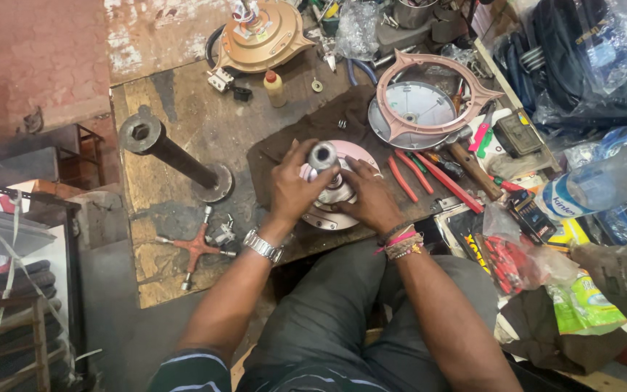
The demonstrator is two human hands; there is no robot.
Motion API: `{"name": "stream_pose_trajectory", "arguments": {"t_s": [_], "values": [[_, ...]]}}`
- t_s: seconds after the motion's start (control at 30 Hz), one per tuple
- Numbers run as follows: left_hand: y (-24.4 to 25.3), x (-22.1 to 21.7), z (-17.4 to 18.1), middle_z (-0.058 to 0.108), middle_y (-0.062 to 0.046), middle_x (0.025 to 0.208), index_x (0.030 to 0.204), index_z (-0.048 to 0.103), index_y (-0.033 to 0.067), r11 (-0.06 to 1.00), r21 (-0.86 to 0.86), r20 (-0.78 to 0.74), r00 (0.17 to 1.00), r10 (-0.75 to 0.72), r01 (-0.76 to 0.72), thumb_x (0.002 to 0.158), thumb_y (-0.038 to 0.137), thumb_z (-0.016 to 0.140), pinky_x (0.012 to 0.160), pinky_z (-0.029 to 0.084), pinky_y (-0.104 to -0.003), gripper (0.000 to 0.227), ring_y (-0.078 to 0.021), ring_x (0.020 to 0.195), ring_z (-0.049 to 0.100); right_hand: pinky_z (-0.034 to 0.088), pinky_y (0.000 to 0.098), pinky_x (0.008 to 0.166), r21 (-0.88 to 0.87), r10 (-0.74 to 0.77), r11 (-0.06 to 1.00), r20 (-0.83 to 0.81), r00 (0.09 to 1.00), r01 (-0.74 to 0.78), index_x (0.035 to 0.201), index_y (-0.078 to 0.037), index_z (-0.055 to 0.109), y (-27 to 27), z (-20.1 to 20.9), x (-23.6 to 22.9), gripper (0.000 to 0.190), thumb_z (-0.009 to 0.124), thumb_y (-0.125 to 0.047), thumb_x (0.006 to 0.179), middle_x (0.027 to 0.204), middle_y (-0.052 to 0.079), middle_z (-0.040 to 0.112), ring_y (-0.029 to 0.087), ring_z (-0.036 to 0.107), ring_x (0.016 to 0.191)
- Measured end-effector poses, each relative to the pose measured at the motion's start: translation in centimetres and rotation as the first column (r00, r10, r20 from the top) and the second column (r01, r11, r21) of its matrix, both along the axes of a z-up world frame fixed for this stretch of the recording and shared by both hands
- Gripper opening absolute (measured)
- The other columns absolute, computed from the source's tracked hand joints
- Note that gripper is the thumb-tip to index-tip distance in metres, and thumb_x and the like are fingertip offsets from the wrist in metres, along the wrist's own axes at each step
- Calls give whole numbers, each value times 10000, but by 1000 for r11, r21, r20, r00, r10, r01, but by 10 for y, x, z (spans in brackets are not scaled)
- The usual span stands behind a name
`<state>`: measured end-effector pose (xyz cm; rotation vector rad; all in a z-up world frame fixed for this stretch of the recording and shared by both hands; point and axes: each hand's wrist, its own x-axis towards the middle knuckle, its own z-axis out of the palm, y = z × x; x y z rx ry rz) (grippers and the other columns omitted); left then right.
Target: The person assembles an electric motor stator by hand, using pliers to adjust copper windings and a hammer to press-fit a cylindrical metal component into the stator housing. The person repeatedly flips the stator and taps the component to seat it.
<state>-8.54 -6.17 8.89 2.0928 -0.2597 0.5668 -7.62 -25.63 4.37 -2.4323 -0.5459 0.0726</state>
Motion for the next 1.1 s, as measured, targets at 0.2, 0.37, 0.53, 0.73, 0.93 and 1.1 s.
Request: {"name": "stream_pose_trajectory", "arguments": {"t_s": [0.2,0.37,0.53,0.73,0.93,1.1], "values": [[-3,-2,-18,720,-193,1157,1258,657,37,997,-7,-110,991,-81,81,797,303,901,912,593,-412,585,-323,1069,731,377,489,1143,32,-8,999,2,1000,8,1371,-80,608,-3,1,-3,782,877,-340,684,1565,170,446,418,416,1426],[-5,0,-27,733,-133,1135,1255,638,46,976,-173,-149,976,-160,134,783,266,895,885,598,-364,580,-244,1044,746,372,491,1145,68,6,998,23,1000,-8,1384,-56,576,-3,-4,-2,802,903,-291,690,1572,196,443,435,414,1428],[-9,4,-39,727,-138,1163,1273,635,51,968,-196,-116,976,-183,158,788,231,891,931,581,-355,577,-238,1080,725,395,455,1154,243,-50,968,-54,997,62,1517,16,356,-6,-9,-2,1058,916,-197,646,1492,262,469,421,458,1403],[-12,4,-51,708,-149,1189,1320,639,61,974,-70,-88,971,-223,217,773,212,875,1079,450,-451,614,-307,1133,680,388,448,1150,197,-35,980,-7,999,36,1503,33,368,-9,-9,-3,1074,947,-202,629,1516,282,449,432,442,1411],[-19,7,-60,725,-98,1238,1344,618,80,953,-49,-41,953,-302,300,799,258,872,1273,191,-568,626,-279,1200,687,420,431,1121,202,-83,974,-100,992,101,1490,34,371,-8,5,-8,1074,939,-226,617,1483,272,476,412,483,1375],[-18,11,-62,736,-79,1220,1362,588,74,948,-99,-119,942,-314,303,782,295,876,1283,147,-563,684,-248,1236,669,414,436,1149,215,-99,970,-77,992,113,1432,-13,514,-9,1,-5,839,868,-156,685,1516,249,489,400,482,1400]]}}
